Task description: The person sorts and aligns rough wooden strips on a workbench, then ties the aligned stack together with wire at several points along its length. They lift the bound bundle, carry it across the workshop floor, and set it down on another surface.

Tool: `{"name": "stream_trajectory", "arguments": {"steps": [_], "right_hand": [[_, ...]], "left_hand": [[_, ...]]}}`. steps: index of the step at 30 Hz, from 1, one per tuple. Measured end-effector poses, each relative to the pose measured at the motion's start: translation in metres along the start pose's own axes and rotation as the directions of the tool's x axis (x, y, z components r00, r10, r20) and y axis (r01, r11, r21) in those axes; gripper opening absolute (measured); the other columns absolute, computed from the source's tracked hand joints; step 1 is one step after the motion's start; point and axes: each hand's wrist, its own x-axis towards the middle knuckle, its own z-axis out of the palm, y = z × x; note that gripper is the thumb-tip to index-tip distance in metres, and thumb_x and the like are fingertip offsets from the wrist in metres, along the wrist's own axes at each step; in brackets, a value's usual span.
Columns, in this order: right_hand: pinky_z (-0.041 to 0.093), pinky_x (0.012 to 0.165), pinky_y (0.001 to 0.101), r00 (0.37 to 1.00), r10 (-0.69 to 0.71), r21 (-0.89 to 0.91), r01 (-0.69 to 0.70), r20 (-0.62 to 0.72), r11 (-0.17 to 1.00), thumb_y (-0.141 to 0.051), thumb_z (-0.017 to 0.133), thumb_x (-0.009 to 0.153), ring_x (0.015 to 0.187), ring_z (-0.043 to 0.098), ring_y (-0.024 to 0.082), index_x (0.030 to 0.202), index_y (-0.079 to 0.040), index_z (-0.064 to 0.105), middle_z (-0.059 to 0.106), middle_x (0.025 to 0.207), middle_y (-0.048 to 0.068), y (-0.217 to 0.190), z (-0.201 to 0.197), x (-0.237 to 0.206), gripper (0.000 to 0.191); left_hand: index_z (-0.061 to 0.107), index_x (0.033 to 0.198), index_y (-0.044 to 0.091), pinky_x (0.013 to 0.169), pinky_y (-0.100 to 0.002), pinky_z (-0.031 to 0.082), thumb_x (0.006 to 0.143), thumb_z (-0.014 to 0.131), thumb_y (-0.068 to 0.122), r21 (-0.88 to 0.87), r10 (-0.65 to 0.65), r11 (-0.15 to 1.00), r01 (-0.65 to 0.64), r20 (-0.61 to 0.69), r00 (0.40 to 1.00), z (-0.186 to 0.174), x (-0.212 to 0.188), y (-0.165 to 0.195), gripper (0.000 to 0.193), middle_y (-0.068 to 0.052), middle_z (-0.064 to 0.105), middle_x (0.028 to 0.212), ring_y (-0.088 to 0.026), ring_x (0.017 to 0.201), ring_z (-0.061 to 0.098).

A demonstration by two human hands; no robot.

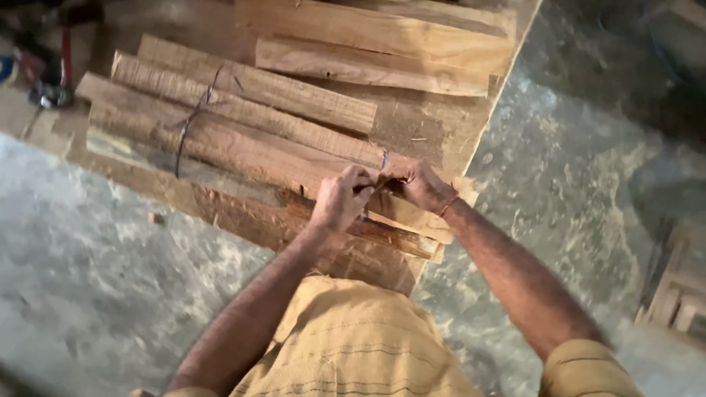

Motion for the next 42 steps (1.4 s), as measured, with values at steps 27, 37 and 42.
{"name": "stream_trajectory", "arguments": {"steps": [27, 37, 42], "right_hand": [[0.06, 0.071, 0.0301, 0.972, -0.23, -0.15, 0.235, 0.049, 0.96, -0.016, 0.074, 0.096, 0.075, 0.069, 0.014, 0.091, -0.01, 0.078, 0.076, 0.088, 0.004, 0.014, -0.018, -0.01, 0.009], [0.06, 0.071, 0.0294, 0.991, 0.058, -0.004, -0.058, 0.118, 0.998, -0.01, 0.078, 0.086, 0.077, 0.071, 0.012, 0.094, -0.008, 0.08, 0.081, 0.09, 0.006, 0.019, -0.02, 0.009, 0.009], [0.062, 0.075, 0.0313, 0.973, 0.163, -0.011, -0.164, 0.165, 0.986, -0.005, 0.072, 0.083, 0.079, 0.074, 0.012, 0.095, -0.013, 0.083, 0.081, 0.094, 0.004, 0.007, -0.017, 0.018, 0.017]], "left_hand": [[0.068, 0.109, 0.004, 0.082, -0.029, 0.063, 0.084, 0.08, 0.015, 0.075, 0.112, 0.992, -0.102, -0.148, 0.983, 0.037, -0.012, 0.008, 0.03, -0.007, 0.081, 0.105, -0.017, 0.091, 0.079], [0.061, 0.113, 0.009, 0.075, -0.035, 0.06, 0.086, 0.079, 0.012, 0.143, 0.132, 0.987, -0.077, -0.424, 0.896, 0.066, -0.023, 0.011, 0.033, -0.007, 0.078, 0.093, -0.019, 0.081, 0.075], [0.056, 0.119, 0.008, 0.069, -0.035, 0.06, 0.084, 0.078, 0.01, 0.234, 0.195, 0.97, -0.069, -0.577, 0.793, 0.085, -0.028, 0.02, 0.042, -0.009, 0.076, 0.094, -0.023, 0.079, 0.075]]}}
